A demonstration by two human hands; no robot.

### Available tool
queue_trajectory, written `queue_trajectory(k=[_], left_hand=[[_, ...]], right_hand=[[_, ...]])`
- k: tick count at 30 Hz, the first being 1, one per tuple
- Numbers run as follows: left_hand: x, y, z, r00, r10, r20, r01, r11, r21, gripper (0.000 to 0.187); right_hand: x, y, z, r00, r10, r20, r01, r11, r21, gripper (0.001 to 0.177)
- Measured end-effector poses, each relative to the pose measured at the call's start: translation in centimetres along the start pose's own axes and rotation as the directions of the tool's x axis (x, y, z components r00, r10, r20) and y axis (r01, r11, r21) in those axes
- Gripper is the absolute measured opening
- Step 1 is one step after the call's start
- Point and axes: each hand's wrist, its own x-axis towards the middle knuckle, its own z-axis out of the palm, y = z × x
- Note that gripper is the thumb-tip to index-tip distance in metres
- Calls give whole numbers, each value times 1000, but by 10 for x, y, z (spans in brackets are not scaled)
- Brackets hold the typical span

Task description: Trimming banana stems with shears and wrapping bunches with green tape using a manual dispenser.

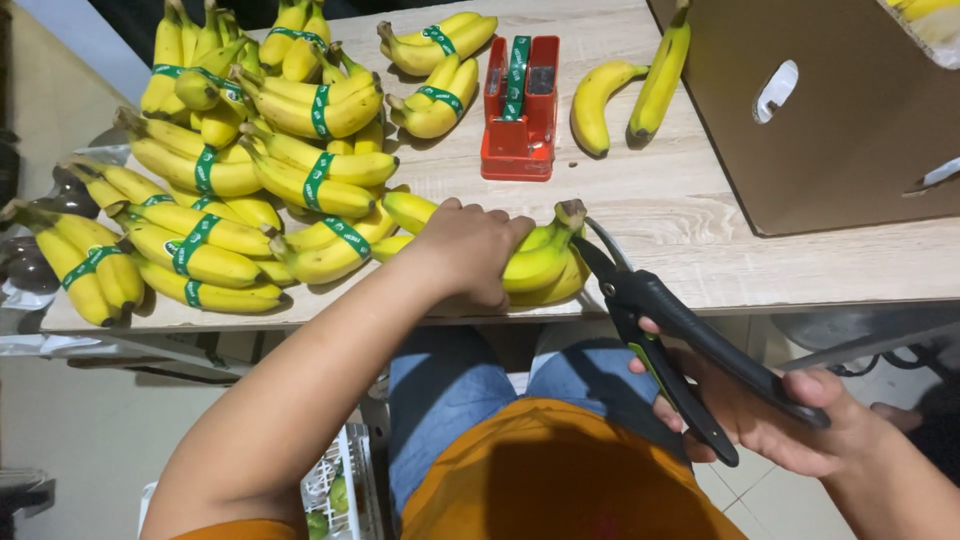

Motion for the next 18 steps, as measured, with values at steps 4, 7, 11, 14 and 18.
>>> queue_trajectory(k=[4,7,11,14,18], left_hand=[[0,3,0,1000,-7,16,7,1000,19,89],[6,7,19,992,3,-126,7,997,83,73],[26,14,46,978,6,-209,35,982,188,70],[38,21,57,952,-7,-305,88,963,253,43],[42,31,61,953,-5,-301,108,940,325,51]], right_hand=[[4,-2,5,1000,-18,-24,18,1000,7,108],[5,-5,8,1000,4,-14,-4,1000,-6,109],[-4,-5,4,998,23,-61,-28,997,-73,112],[-11,-6,2,992,22,-124,-29,998,-59,106],[-11,-4,3,956,-9,-292,3,1000,-20,77]])
